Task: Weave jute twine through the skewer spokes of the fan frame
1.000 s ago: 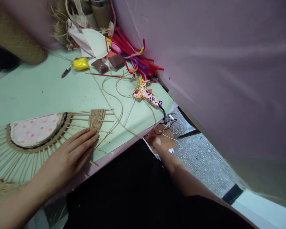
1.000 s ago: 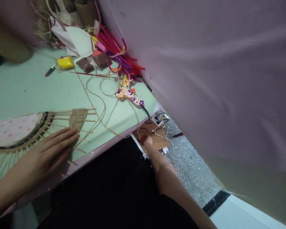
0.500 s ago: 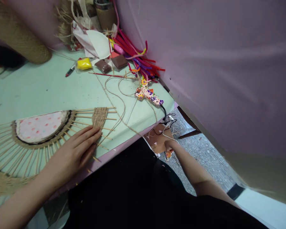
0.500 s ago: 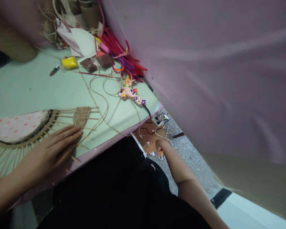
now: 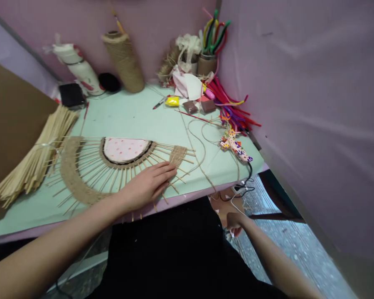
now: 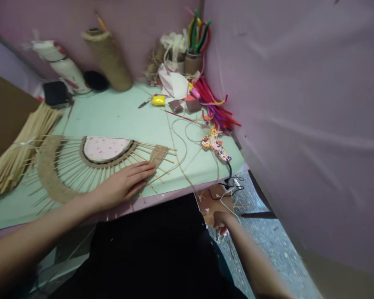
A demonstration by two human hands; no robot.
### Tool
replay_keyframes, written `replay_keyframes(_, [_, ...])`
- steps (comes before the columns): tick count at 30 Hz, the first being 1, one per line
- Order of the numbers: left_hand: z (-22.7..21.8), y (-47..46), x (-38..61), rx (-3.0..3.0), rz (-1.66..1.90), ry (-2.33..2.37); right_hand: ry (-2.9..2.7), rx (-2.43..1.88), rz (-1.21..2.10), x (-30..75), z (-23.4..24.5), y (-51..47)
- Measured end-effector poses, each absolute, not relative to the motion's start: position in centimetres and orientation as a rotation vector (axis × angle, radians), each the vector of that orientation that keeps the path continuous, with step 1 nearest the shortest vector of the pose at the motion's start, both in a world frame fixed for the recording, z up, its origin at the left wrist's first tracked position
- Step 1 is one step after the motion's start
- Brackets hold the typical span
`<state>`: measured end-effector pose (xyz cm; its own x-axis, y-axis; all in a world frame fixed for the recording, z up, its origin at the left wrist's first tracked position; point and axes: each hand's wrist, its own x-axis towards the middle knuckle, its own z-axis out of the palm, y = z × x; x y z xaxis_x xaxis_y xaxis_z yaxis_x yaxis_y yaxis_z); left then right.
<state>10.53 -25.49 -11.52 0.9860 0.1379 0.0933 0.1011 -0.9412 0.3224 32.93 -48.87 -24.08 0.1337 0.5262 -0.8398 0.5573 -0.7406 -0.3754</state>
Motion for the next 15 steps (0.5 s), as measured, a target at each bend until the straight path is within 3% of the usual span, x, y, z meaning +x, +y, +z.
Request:
replay_keyframes(4, [-10.7,-25.1,10.4,2.611,0.113,0.234,1.137,2.091,-1.691,32.7,-21.1,-47.6])
replay_keyframes(7, [-10.3,-24.7,10.2,2.479,0.069,0.339,1.794,2.157,-1.598,32.4,-15.9,-47.0])
replay_keyframes(11, [-10.4,-24.4,10.1,2.409,0.066,0.353,2.474,2.631,-0.747,32.3,-11.1,-44.3])
replay_keyframes(13, [-10.6,-24.4,10.0,2.395,0.075,0.337,2.594,2.62,-0.334,32.3,-10.9,-42.2])
replay_keyframes(15, [-10.7,-24.3,10.0,2.386,0.068,0.334,2.68,2.458,-0.169,32.2,-11.4,-40.2])
